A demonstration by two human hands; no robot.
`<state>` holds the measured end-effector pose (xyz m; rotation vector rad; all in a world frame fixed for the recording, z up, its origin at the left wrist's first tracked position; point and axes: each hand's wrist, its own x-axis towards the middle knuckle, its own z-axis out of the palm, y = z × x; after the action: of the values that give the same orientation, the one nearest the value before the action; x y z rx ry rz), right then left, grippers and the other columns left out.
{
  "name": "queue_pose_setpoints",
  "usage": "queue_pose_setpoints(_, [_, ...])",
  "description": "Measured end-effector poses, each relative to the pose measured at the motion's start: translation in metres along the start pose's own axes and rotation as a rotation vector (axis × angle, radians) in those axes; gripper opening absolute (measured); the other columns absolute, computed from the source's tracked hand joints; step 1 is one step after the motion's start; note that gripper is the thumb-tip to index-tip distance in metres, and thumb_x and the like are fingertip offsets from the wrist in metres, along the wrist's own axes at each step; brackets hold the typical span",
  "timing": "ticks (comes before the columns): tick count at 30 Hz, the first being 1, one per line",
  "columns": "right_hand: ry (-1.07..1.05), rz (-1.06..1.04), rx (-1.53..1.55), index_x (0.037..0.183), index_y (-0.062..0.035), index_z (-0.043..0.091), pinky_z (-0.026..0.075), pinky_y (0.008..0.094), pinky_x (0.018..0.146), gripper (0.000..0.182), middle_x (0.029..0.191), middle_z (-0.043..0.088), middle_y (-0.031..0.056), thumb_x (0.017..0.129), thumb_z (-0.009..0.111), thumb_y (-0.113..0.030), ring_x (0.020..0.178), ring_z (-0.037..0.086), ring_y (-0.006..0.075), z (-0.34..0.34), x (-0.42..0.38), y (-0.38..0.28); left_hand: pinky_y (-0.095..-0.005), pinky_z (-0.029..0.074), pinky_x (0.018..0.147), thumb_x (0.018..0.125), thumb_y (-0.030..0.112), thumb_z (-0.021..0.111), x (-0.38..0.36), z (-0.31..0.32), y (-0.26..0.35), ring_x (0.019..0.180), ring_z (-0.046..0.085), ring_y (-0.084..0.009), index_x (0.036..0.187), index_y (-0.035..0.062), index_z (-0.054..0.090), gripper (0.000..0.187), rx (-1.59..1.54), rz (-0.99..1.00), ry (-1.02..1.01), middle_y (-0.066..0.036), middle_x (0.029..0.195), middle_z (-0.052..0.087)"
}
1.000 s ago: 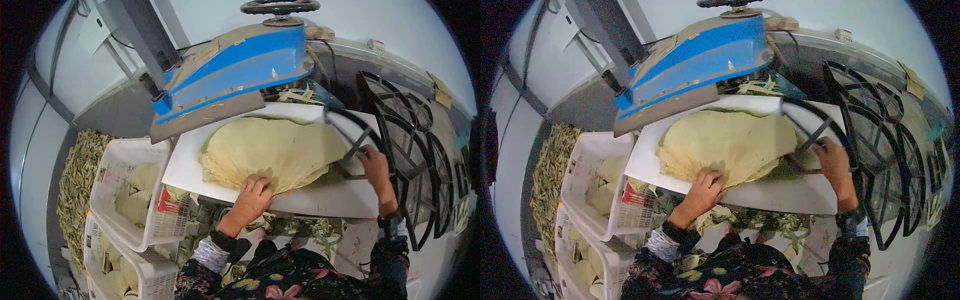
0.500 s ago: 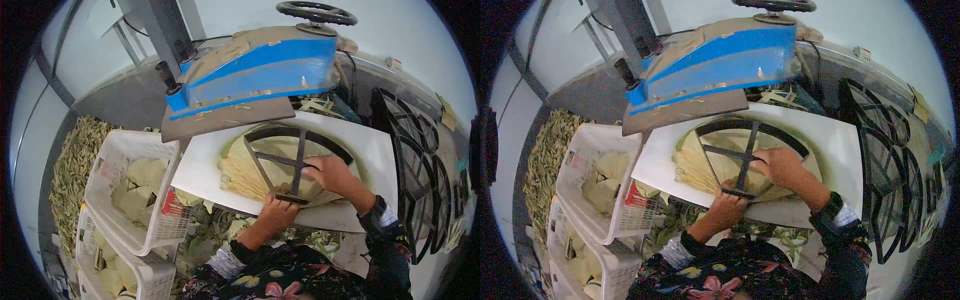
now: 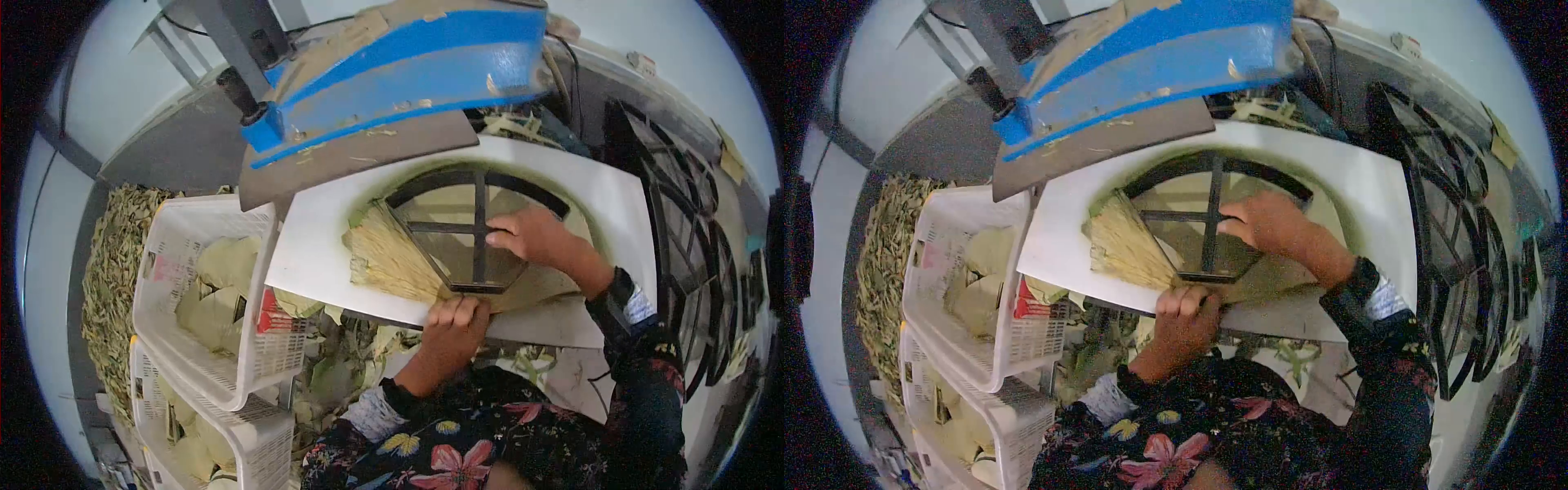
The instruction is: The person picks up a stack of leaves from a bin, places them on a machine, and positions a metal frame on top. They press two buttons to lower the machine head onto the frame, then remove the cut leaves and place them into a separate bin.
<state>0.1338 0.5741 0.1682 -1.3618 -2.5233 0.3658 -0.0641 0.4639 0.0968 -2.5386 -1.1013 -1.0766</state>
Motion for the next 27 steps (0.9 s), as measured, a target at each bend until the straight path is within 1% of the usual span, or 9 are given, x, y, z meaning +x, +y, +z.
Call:
queue_pose_setpoints(4, [0.054,-0.016,0.051,0.096,-0.0061,0.062,0.045,0.0437,0.062,0.026,0.079,0.061,0.0175,0.083,0.058,-0.028,0.072,0.058,0.0369,0.013,-0.003,0.003,-0.0358,0.042,0.079,0.071,0.018,0.059,0.002,0.001,-0.005,0.093,0.050,-0.0228,0.103,0.0049,0.058,0.034,0.024,0.034,-0.075,-0.008,0.097,0.051])
queue_pose_setpoints(11, [-0.012,0.089,-0.025,0.102,-0.0107,0.060,0.046,0.0431,0.065,0.025,0.086,0.062,0.0145,0.083,0.056,-0.026,0.079,0.059,0.0350,0.021,-0.004,0.000,-0.0360,0.044,0.074,0.073,0.018,0.056,0.008,-0.004,-0.025,0.087,0.051,-0.0225,0.098,0.0070,0.059,0.027,-0.075,0.051,-0.152,-0.006,0.095,0.053])
queue_pose_setpoints(13, [-0.033,0.130,-0.054,0.102,-0.0104,0.060,0.047,0.0430,0.066,0.025,0.086,0.062,0.0137,0.083,0.056,-0.026,0.080,0.059,0.0345,0.020,-0.005,0.000,-0.0369,0.045,0.071,0.073,0.015,0.056,0.009,-0.018,-0.059,0.086,0.053,-0.0233,0.096,0.0074,0.060,0.025,-0.308,0.252,-0.182,-0.008,0.097,0.055])
queue_pose_setpoints(15, [-0.008,0.107,-0.016,0.102,-0.0093,0.060,0.048,0.0418,0.067,0.026,0.088,0.063,0.0127,0.083,0.056,-0.027,0.080,0.060,0.0331,0.020,-0.007,-0.002,-0.0389,0.045,0.075,0.071,0.014,0.058,0.044,-0.063,-0.119,0.091,0.055,-0.0248,0.099,0.0064,0.059,0.029,-0.180,0.175,-0.629,-0.011,0.100,0.057])
queue_pose_setpoints(17, [-0.017,0.114,-0.035,0.105,-0.0100,0.059,0.049,0.0419,0.068,0.029,0.090,0.063,0.0118,0.084,0.054,-0.030,0.081,0.061,0.0319,0.024,-0.009,0.001,-0.0421,0.040,0.090,0.073,0.013,0.063,0.061,-0.079,-0.180,0.103,0.052,-0.0355,0.114,0.0008,0.052,0.044,-0.023,-0.171,0.180,-0.020,0.107,0.055])
queue_pose_setpoints(20, [-0.030,0.123,-0.052,0.107,-0.0110,0.058,0.050,0.0416,0.068,0.031,0.091,0.063,0.0106,0.086,0.052,-0.033,0.082,0.062,0.0303,0.019,-0.009,-0.001,-0.0436,0.030,0.101,0.078,0.027,0.067,0.116,-0.111,-0.316,0.122,0.033,-0.0370,0.130,-0.0099,0.026,0.076,0.157,-0.344,0.583,-0.024,0.131,0.033])
queue_pose_setpoints(23, [0.034,0.118,-0.009,0.104,-0.0104,0.060,0.050,0.0407,0.067,0.029,0.090,0.063,0.0099,0.083,0.056,-0.030,0.079,0.061,0.0303,0.022,-0.012,-0.002,-0.0401,0.036,0.095,0.079,0.029,0.067,0.163,-0.129,-0.393,0.111,0.045,-0.0306,0.124,-0.0072,0.037,0.065,0.028,-0.526,0.732,-0.020,0.119,0.047])
queue_pose_setpoints(25, [0.098,0.109,0.015,0.101,-0.0097,0.061,0.049,0.0402,0.065,0.028,0.089,0.063,0.0096,0.081,0.059,-0.028,0.077,0.061,0.0306,0.021,-0.012,0.000,-0.0332,0.045,0.081,0.078,0.029,0.069,0.191,-0.140,-0.397,0.089,0.057,-0.0221,0.110,-0.0010,0.048,0.049,-0.959,-0.744,0.317,-0.013,0.098,0.057])
queue_pose_setpoints(27, [0.042,0.129,0.001,0.101,-0.0100,0.061,0.049,0.0397,0.065,0.028,0.091,0.064,0.0084,0.081,0.059,-0.030,0.077,0.061,0.0299,0.020,-0.013,-0.001,-0.0303,0.046,0.074,0.078,0.027,0.069,0.202,-0.124,-0.391,0.079,0.057,-0.0184,0.103,0.0022,0.050,0.040,-0.944,-0.762,0.372,-0.009,0.089,0.057])
